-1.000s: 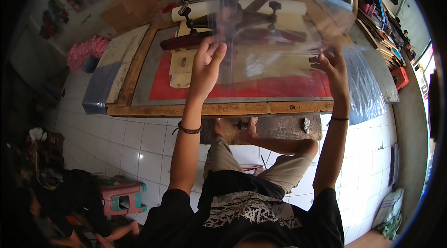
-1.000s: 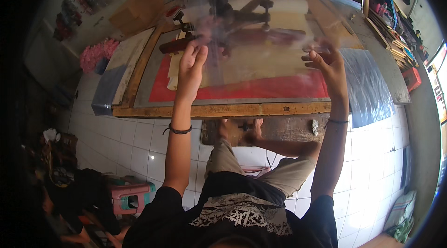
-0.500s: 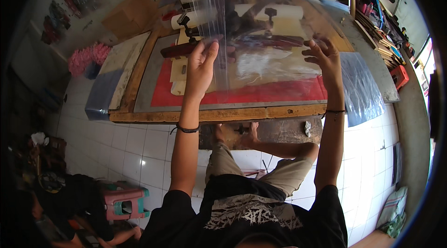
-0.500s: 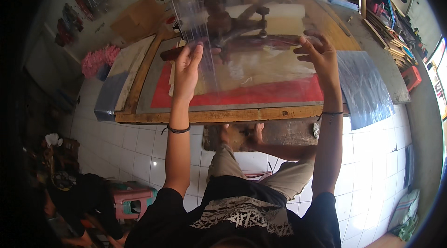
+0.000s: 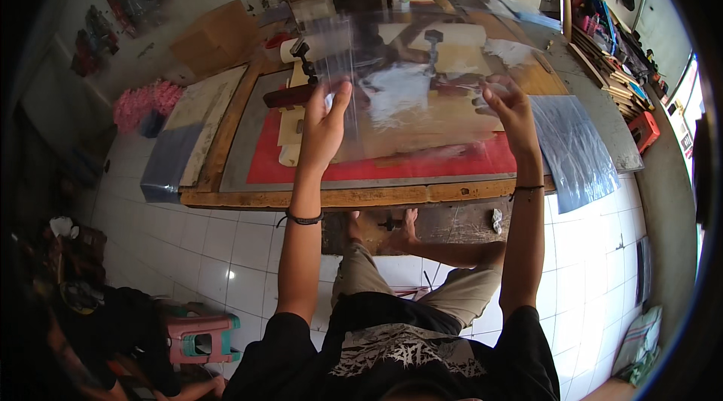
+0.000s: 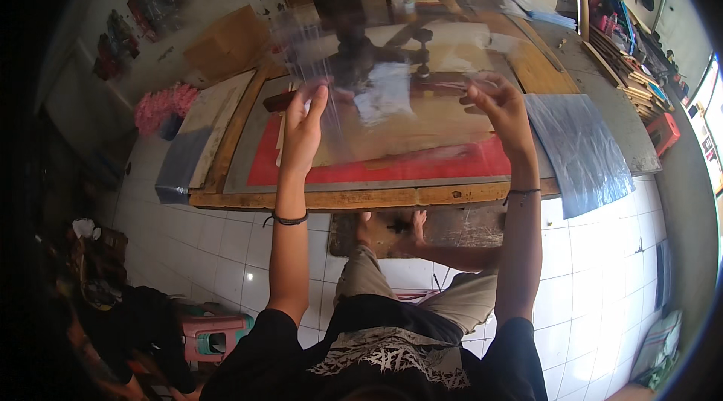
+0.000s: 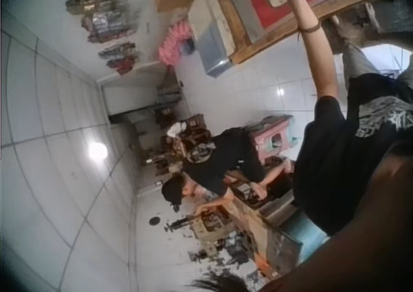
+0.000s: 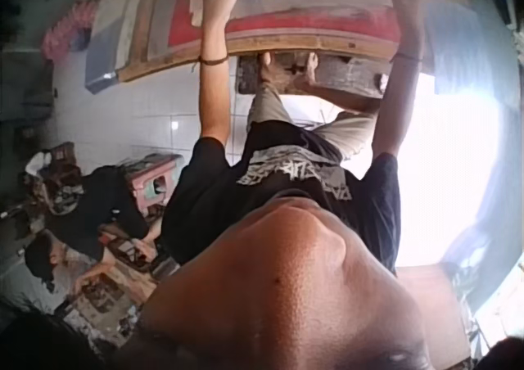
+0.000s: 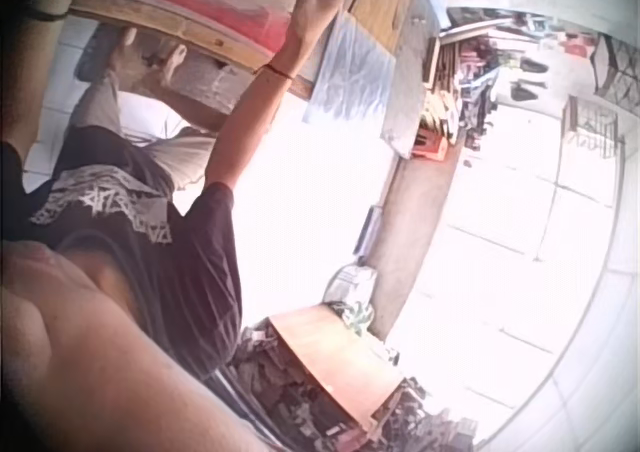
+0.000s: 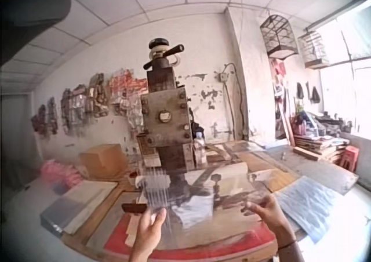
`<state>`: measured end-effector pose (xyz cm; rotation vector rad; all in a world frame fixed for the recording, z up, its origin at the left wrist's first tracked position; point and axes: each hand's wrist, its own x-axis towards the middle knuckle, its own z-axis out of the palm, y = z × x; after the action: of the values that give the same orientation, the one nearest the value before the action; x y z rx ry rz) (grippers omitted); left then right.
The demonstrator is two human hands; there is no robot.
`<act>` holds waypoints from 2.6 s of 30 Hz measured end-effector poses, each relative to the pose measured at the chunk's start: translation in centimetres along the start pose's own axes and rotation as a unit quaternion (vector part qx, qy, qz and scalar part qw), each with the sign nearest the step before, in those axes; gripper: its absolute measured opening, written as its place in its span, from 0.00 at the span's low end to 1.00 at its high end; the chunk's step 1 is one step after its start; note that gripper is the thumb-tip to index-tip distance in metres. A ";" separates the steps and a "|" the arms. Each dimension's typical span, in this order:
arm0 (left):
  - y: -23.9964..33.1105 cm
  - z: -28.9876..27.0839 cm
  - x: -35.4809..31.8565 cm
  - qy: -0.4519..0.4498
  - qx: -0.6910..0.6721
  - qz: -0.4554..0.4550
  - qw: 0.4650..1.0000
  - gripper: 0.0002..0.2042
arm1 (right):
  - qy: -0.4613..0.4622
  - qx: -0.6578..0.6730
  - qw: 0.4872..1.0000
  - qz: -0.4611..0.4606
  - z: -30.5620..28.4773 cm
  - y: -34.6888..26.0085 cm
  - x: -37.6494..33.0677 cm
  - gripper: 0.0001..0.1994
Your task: The person aligns a plastic bag on a machine platform and lowers the press by hand. They repeat this with another bag, checking the alignment each time.
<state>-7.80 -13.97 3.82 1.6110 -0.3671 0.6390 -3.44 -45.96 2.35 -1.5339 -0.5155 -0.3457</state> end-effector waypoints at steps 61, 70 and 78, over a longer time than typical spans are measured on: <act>-0.9 9.5 -19.9 -0.013 -0.260 -0.354 0.899 0.12 | -0.284 -0.425 0.860 0.018 3.7 -3.4 -8.7 0.25; -0.9 6.7 -19.2 0.026 -0.225 -0.321 0.920 0.12 | -0.323 -0.496 0.805 -0.029 8.9 -3.1 -12.2 0.33; -0.2 6.8 -19.3 -0.053 -0.149 -0.326 0.932 0.14 | -0.361 -0.404 0.839 0.049 7.8 -3.0 -8.9 0.22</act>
<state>-21.69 -23.07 -8.20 1.3606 0.0102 -0.0165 -13.34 -39.24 0.03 -2.5281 -0.9451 0.1614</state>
